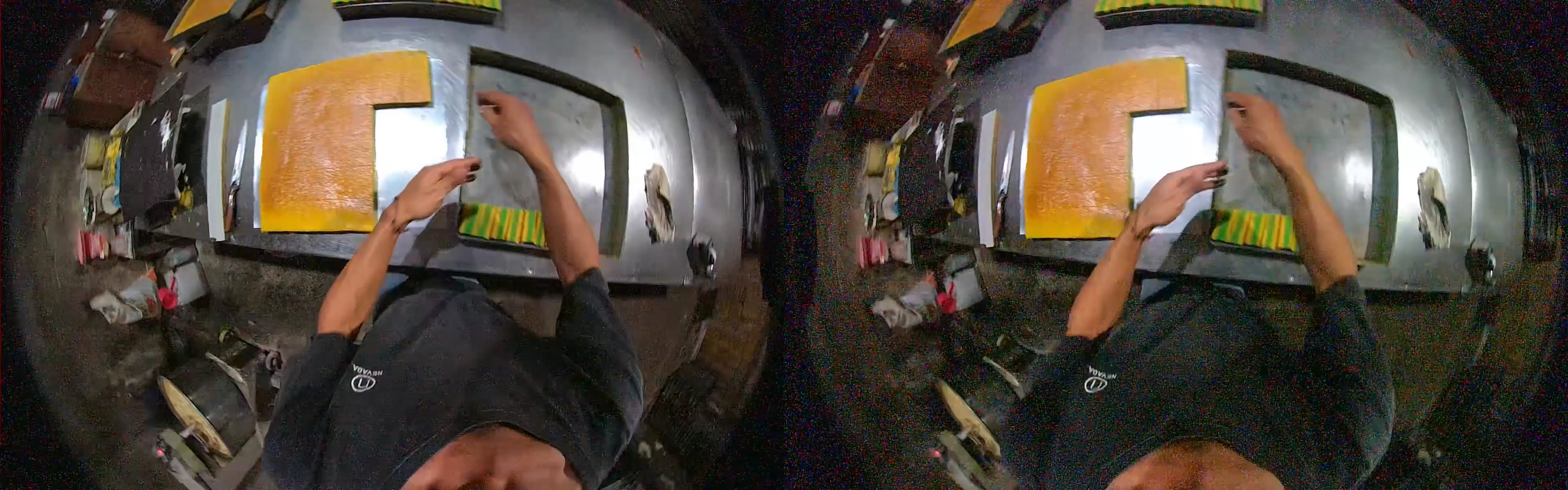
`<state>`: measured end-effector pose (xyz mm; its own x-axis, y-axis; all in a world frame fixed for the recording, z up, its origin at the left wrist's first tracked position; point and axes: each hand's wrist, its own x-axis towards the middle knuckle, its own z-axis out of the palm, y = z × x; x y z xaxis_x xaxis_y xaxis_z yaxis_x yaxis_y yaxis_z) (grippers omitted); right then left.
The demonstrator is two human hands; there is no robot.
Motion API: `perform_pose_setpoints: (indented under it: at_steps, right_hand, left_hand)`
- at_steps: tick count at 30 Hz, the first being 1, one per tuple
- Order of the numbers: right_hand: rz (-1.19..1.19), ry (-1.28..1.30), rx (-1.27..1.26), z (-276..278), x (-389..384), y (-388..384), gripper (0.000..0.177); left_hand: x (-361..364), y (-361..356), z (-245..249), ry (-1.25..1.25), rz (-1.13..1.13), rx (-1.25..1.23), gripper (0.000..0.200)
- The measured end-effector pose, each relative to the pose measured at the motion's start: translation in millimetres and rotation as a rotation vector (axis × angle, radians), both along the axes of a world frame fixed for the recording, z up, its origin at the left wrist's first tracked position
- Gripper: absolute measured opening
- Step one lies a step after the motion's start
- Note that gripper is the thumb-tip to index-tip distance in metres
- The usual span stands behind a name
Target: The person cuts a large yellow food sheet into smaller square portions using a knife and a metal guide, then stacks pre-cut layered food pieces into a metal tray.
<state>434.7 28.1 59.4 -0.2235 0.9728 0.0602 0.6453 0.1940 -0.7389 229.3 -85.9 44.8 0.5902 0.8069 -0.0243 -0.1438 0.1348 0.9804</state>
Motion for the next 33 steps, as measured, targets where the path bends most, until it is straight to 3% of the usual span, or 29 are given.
perform_pose_setpoints:
  at_steps: [2,5,6,8,11,14,19,21,22,24,25,26,27,28,29,30,32,33]
  right_hand:
    - [0.216,-0.081,0.115,-31.1,-54.0,54.5,0.04]
    - [0.25,-0.283,0.209,-82.8,-104.6,142.4,0.047]
    - [0.445,-0.331,0.454,-151.0,-98.1,205.7,0.052]
    - [0.364,-0.45,0.228,-110.8,-123.1,207.9,0.05]
    - [0.466,-0.579,0.007,-110.1,-134.3,228.2,0.044]
    - [0.367,-0.454,0.058,-117.2,-137.3,233.7,0.028]
    - [0.415,-0.558,0.181,-69.4,-129.0,227.6,0.029]
    - [0.464,-0.441,-0.094,-41.7,-125.6,218.1,0.039]
    - [0.461,-0.443,-0.096,-32.5,-123.6,212.3,0.039]
    - [0.4,-0.377,-0.134,-10.9,-120.6,198.3,0.051]
    - [0.396,-0.25,-0.295,11.8,-124.5,179.0,0.052]
    - [0.393,-0.252,-0.294,21.1,-127.8,163.4,0.052]
    - [0.424,-0.13,-0.45,28.3,-130.9,151.9,0.051]
    - [0.455,-0.004,-0.605,31.8,-131.1,147.9,0.051]
    - [0.421,0.045,-0.601,4.6,-125.9,155.9,0.054]
    - [0.485,-0.109,-0.214,-49.1,-116.1,175.1,0.054]
    - [0.288,-0.496,-0.11,-64.0,-129.7,156.9,0.057]
    - [0.291,-0.49,-0.12,-79.3,-127.1,152.7,0.057]
  left_hand:
    - [-52.5,-17.7,-0.4,-0.024,0.162,-0.077,0.058]
    - [-126.3,-59.9,-5.3,-0.048,0.326,-0.127,0.067]
    - [-147.5,-73.6,-5.7,-0.053,0.378,-0.137,0.069]
    - [-182.0,-97.7,-8.6,-0.063,0.431,-0.153,0.07]
    - [-215.9,-116.1,-15.5,-0.069,0.537,-0.203,0.072]
    - [-230.1,-113.2,-23.9,-0.075,0.518,-0.236,0.074]
    - [-207.5,-49.9,-26.2,-0.146,0.33,-0.194,0.069]
    - [-189.9,-17.0,-28.6,-0.163,0.298,-0.221,0.07]
    - [-178.6,-0.3,-29.0,-0.178,0.272,-0.24,0.071]
    - [-150.0,29.2,-29.6,-0.269,0.414,-0.267,0.074]
    - [-133.6,45.0,-33.2,-0.272,0.411,-0.264,0.074]
    - [-117.1,58.8,-39.7,-0.481,0.543,-0.351,0.075]
    - [-107.2,67.9,-44.5,-0.692,0.674,-0.435,0.076]
    - [-103.2,71.8,-45.4,-0.691,0.671,-0.431,0.076]
    - [-99.8,76.2,-46.5,-0.865,0.642,-0.481,0.077]
    - [-96.9,78.7,-47.6,-1.037,0.61,-0.533,0.078]
    - [-96.9,70.1,-52.2,-0.998,0.65,-0.575,0.074]
    - [-97.0,61.4,-54.6,-0.919,0.675,-0.595,0.073]
